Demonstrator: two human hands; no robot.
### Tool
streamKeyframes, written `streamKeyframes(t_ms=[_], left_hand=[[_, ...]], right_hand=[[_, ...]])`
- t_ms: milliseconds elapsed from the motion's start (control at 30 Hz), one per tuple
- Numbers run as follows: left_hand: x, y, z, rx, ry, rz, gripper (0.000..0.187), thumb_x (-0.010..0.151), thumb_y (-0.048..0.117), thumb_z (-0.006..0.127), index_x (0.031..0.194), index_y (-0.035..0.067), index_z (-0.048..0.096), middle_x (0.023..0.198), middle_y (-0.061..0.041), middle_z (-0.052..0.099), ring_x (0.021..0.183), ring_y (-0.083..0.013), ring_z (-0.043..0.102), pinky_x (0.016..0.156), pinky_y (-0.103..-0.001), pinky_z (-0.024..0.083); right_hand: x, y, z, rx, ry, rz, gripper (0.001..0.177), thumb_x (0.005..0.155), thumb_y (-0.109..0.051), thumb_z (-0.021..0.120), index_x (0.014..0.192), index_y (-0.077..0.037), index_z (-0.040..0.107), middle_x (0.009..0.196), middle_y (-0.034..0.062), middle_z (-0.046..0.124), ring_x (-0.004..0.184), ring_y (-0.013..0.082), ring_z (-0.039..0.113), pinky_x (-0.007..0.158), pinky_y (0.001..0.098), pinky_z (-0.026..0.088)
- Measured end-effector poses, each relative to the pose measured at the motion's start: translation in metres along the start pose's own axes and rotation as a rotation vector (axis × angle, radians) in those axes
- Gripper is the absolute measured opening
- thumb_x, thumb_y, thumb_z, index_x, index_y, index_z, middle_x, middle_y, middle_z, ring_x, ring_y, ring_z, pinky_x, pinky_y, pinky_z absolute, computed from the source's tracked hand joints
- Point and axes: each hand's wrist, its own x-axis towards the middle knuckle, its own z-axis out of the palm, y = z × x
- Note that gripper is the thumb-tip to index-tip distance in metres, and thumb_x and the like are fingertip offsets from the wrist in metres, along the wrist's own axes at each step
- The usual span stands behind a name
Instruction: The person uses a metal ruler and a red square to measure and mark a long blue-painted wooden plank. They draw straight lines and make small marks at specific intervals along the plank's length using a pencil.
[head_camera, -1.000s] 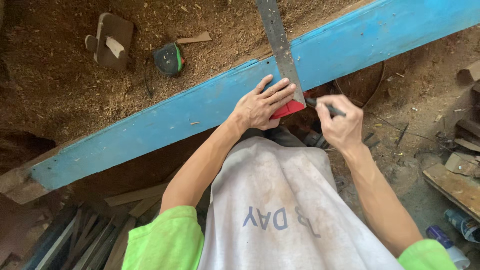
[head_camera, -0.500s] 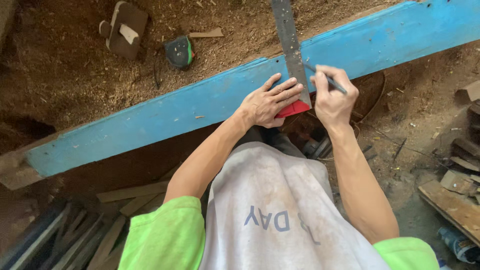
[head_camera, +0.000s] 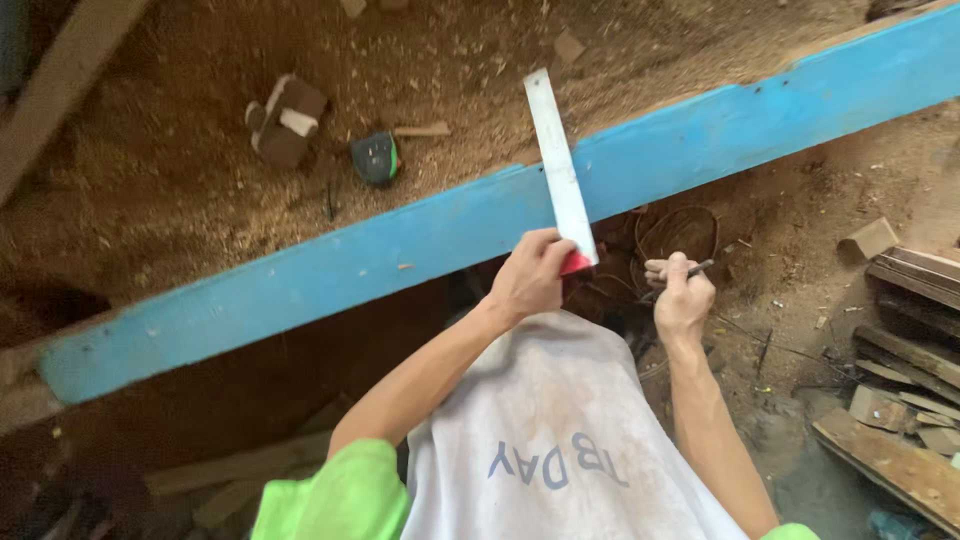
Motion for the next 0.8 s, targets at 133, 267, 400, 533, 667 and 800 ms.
streamKeyframes(t_ms=[133,267,400,533,667,800], left_hand=[[-0.016,-0.001,-0.059,-0.151,0.485,0.044,0.035,0.084,0.007,0.083,0.113,0.008,0.064,0.107,-0.012,0.064,0.097,-0.0276,0.065,0.080,-0.036,0.057],[-0.040,-0.020,-0.119,-0.539,0.523,-0.570,0.016,0.104,0.018,0.066,0.100,0.003,0.064,0.082,-0.009,0.075,0.067,-0.0170,0.068,0.063,-0.030,0.056],[-0.060,-0.065,-0.153,-0.971,0.504,-0.870,0.025,0.102,0.026,0.064,0.097,0.002,0.065,0.083,-0.007,0.067,0.066,-0.0150,0.069,0.059,-0.032,0.060],[-0.083,-0.095,-0.150,-1.071,0.405,-1.117,0.029,0.099,0.031,0.064,0.097,0.003,0.064,0.081,-0.007,0.068,0.064,-0.0162,0.068,0.056,-0.034,0.059],[-0.086,-0.107,-0.140,-1.109,0.367,-1.167,0.033,0.099,0.033,0.064,0.097,0.001,0.063,0.078,-0.009,0.067,0.060,-0.0177,0.066,0.054,-0.034,0.058],[-0.071,-0.104,-0.133,-0.966,0.326,-1.209,0.031,0.094,0.033,0.069,0.090,0.003,0.064,0.076,-0.006,0.068,0.062,-0.0166,0.068,0.055,-0.033,0.058]], right_hand=[[-0.004,-0.005,0.031,0.123,0.006,0.150,0.047,0.114,-0.034,0.047,0.090,0.002,0.064,0.077,0.0095,0.065,0.063,0.0127,0.060,0.057,0.0263,0.050],[-0.007,-0.027,0.070,0.256,0.051,0.312,0.032,0.105,-0.032,0.055,0.102,0.000,0.062,0.077,0.0032,0.063,0.054,0.0061,0.046,0.045,0.0239,0.038],[-0.004,-0.051,0.103,0.353,0.076,0.345,0.029,0.103,-0.032,0.057,0.105,-0.004,0.064,0.080,0.0030,0.061,0.050,0.0049,0.043,0.041,0.0236,0.034],[0.005,-0.063,0.124,0.447,0.073,0.410,0.025,0.101,-0.030,0.058,0.106,-0.006,0.064,0.081,0.0025,0.063,0.047,0.0046,0.040,0.039,0.0239,0.033],[0.013,-0.061,0.134,0.551,0.050,0.303,0.024,0.101,-0.024,0.062,0.105,-0.001,0.068,0.075,0.0005,0.056,0.049,0.0045,0.041,0.041,0.0239,0.034],[0.034,-0.051,0.134,0.331,0.114,0.316,0.014,0.092,-0.014,0.072,0.098,-0.001,0.071,0.070,-0.0024,0.055,0.051,0.0049,0.044,0.043,0.0245,0.033]])
